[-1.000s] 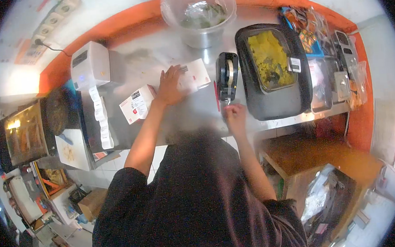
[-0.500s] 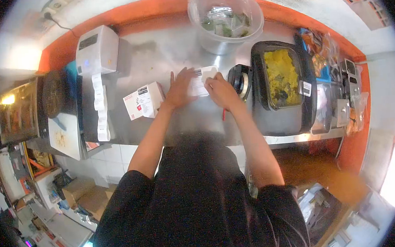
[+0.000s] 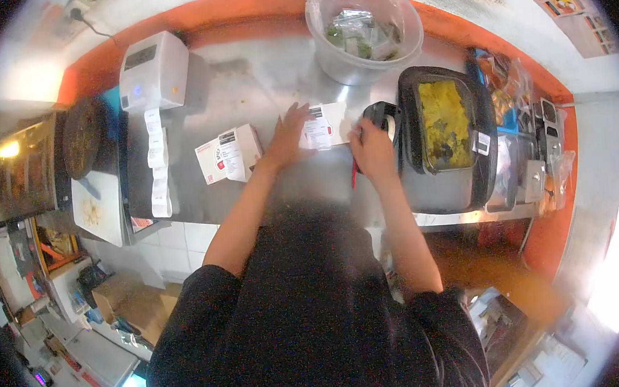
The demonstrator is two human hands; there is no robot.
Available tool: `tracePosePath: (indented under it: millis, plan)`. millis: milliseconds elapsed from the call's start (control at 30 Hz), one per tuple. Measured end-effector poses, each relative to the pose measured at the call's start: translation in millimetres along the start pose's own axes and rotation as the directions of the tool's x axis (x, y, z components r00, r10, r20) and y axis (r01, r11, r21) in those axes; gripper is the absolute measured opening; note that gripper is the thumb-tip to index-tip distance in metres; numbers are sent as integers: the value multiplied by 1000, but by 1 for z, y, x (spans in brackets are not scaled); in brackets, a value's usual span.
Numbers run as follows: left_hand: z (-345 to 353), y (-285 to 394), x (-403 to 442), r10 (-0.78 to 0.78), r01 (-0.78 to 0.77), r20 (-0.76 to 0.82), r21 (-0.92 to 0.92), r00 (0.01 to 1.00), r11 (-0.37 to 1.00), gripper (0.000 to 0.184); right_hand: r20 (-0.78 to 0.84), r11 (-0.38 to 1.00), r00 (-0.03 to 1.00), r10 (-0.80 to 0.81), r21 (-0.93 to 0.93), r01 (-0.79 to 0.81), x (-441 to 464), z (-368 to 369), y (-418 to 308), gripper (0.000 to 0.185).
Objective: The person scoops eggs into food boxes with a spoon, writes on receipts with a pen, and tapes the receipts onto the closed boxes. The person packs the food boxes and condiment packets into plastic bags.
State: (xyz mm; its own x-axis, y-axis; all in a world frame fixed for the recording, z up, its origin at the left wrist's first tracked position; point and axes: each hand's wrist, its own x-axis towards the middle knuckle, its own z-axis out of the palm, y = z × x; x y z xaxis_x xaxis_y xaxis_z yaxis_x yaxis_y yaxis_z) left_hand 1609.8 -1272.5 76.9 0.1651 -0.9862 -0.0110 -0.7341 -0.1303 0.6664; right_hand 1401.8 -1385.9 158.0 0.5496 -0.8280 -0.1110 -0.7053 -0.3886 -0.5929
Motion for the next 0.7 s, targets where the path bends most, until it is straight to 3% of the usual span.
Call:
tracePosePath:
  millis: [100,167,200,233,267,400,467,500,533,600,633,667,700]
  plan:
    - [1,1,-1,13,-14,-33,-45,999,999,81,-141,983,984,104,165,-80,-54,-10,26,27]
    - [0,3,-1,-16,14,-34,-65,999,998,80,-525,972,824,-212,-197,125,-73,17,77,30]
    - [2,4,-2,-12,10,-24,-64,1000,998,80,-528,974,825,-202,-193,116,-78,17,77,30]
    - [4,4,-2,5,-9,-65,-63,998,998,80,-278,940,923,265,286,-184,-82,20,74,33]
    - [6,3,-4,23,-29,-105,-60,994,998,81,162,609,817,554,590,-530,-86,21,73,36]
    - [8,-2,2,26,-27,-44,-34,999,999,81,209,620,846,490,599,-507,-78,37,100,33]
    - [5,2,-1,-2,2,-9,37,1000,999,82,78,269,883,463,937,-224,-95,54,105,25]
    - [5,4,0,3,-3,-7,31,1000,1000,82,-56,334,920,388,939,-83,-106,60,106,22]
    - [3,5,-1,4,-4,-9,31,1000,999,82,-58,339,920,388,937,-84,-117,61,105,22]
    - [0,6,-2,4,-3,-11,31,1000,1000,81,-99,548,922,375,825,-135,-135,65,103,23]
    - [0,6,-2,0,0,-13,18,1000,1000,81,-106,714,927,359,671,-200,-134,70,103,27]
    - [0,6,-4,-4,4,-14,2,1000,1000,81,-108,715,925,364,669,-204,-135,72,105,27]
    - [0,6,-5,-4,4,-11,-5,1000,1000,81,-209,854,928,309,490,-174,-133,74,109,27]
